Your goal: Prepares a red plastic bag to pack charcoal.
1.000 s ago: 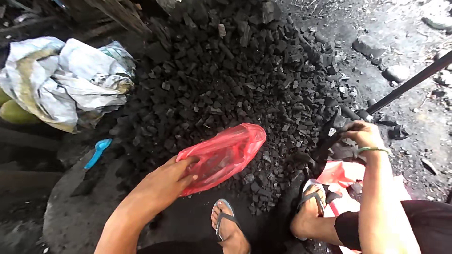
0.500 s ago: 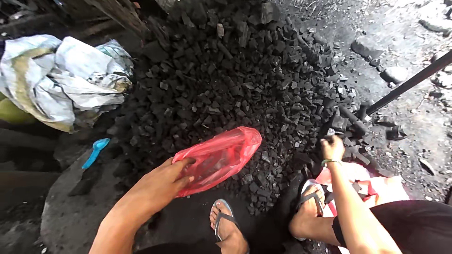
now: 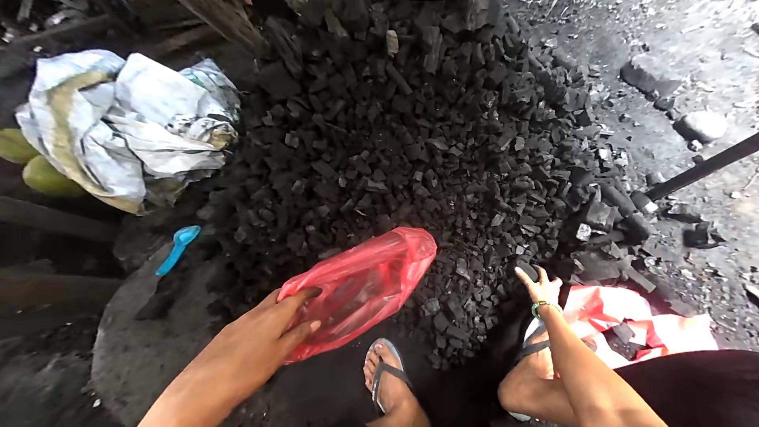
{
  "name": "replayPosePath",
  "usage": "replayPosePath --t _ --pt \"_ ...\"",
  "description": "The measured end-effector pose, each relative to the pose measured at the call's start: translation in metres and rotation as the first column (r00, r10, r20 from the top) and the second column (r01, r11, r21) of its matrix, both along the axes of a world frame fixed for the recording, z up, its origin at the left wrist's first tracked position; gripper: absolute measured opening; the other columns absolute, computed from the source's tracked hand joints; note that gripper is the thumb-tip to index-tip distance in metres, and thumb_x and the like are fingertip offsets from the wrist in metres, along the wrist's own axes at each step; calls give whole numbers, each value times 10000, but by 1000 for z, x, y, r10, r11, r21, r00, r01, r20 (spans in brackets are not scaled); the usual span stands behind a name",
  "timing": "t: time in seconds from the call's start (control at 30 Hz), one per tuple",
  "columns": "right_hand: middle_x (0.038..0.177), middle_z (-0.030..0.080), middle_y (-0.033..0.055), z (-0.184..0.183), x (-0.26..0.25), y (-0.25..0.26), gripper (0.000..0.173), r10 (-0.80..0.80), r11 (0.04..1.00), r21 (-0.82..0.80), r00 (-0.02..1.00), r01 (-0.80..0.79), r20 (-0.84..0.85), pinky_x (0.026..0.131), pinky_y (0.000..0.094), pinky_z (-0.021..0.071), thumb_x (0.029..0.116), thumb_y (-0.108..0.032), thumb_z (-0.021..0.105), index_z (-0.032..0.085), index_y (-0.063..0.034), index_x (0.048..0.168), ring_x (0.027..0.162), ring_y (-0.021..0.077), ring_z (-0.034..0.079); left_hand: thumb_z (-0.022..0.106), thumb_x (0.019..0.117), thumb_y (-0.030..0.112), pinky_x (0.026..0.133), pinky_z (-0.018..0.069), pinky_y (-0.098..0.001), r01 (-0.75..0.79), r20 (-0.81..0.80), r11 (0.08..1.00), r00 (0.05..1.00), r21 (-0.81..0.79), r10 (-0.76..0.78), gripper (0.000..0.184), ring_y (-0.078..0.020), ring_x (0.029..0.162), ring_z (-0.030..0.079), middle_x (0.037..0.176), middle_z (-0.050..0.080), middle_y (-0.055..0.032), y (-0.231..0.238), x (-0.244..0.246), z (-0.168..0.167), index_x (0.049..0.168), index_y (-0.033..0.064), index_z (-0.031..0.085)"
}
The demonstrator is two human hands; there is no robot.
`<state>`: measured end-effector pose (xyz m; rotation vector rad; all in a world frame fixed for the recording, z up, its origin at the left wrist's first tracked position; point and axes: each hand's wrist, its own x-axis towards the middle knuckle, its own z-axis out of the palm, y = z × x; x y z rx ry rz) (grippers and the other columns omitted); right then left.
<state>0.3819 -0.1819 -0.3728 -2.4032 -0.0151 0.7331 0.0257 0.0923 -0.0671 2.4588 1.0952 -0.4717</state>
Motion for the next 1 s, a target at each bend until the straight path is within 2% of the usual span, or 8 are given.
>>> replayPosePath --t 0.23,0.37,0.43,0.57,0.67,0.77,0.9,1.0 --pt "1529 413 341 5 -57 31 710 187 970 150 981 -192 44 1180 630 308 918 -398 769 530 -1 1457 1437 513 377 672 989 191 950 448 -706 24 56 1000 998 0 -24 427 -448 1183 609 1342 608 -218 -5 7 8 1406 125 607" --pt "1535 406 329 20 -79 67 731 275 949 155 961 -276 30 1161 632 334 872 -420 814 562 -26 1434 1431 510 378 600 960 435 861 484 -709 102 162 991 980 91 -116 472 -375 1062 677 1239 684 -129 11 -14 -21 1403 271 615" --pt "1498 460 314 28 -74 72 728 316 938 153 949 -312 0 1141 627 365 875 -417 814 560 -25 1433 1402 499 424 678 991 242 921 462 -693 29 102 1000 994 -1 -29 421 -415 1122 635 1282 639 -195 -5 8 1 1399 160 609" --pt "1393 546 347 40 -54 48 657 85 939 338 995 -59 -61 1102 646 401 975 -352 708 491 34 1460 1322 490 517 672 1000 198 954 467 -659 -73 20 997 997 -31 74 426 -405 1158 618 1355 593 -206 -13 26 16 1412 129 588" --pt "1438 521 322 31 -42 22 667 -174 928 305 974 212 -148 1093 653 401 1054 -492 518 447 -11 1511 1352 467 498 656 1012 206 964 461 -665 -80 39 997 996 -15 80 417 -416 1161 618 1351 599 -215 -12 26 16 1412 109 584" --pt "1488 494 294 15 -36 9 689 -219 943 214 959 255 -178 1145 632 351 1079 -549 385 485 -4 1488 1408 433 457 650 1016 198 993 426 -678 -138 102 989 985 -48 142 435 -446 1203 586 1338 599 -247 -3 26 14 1424 73 565" --pt "1546 388 350 10 -33 17 659 -91 996 17 992 93 -92 1166 653 268 1069 -542 430 515 -45 1494 1451 529 338 594 1048 258 1078 396 -649 -349 232 918 892 -191 387 504 -441 1313 524 1424 536 -275 24 37 -14 1489 47 471" --pt "1591 303 347 3 -45 23 561 -205 968 133 975 214 -81 1169 642 281 1079 -452 479 504 -90 1507 1463 523 318 575 1053 360 1035 438 -653 -531 251 775 743 -344 620 622 -446 1319 516 1471 489 -276 36 48 -67 1551 56 358"
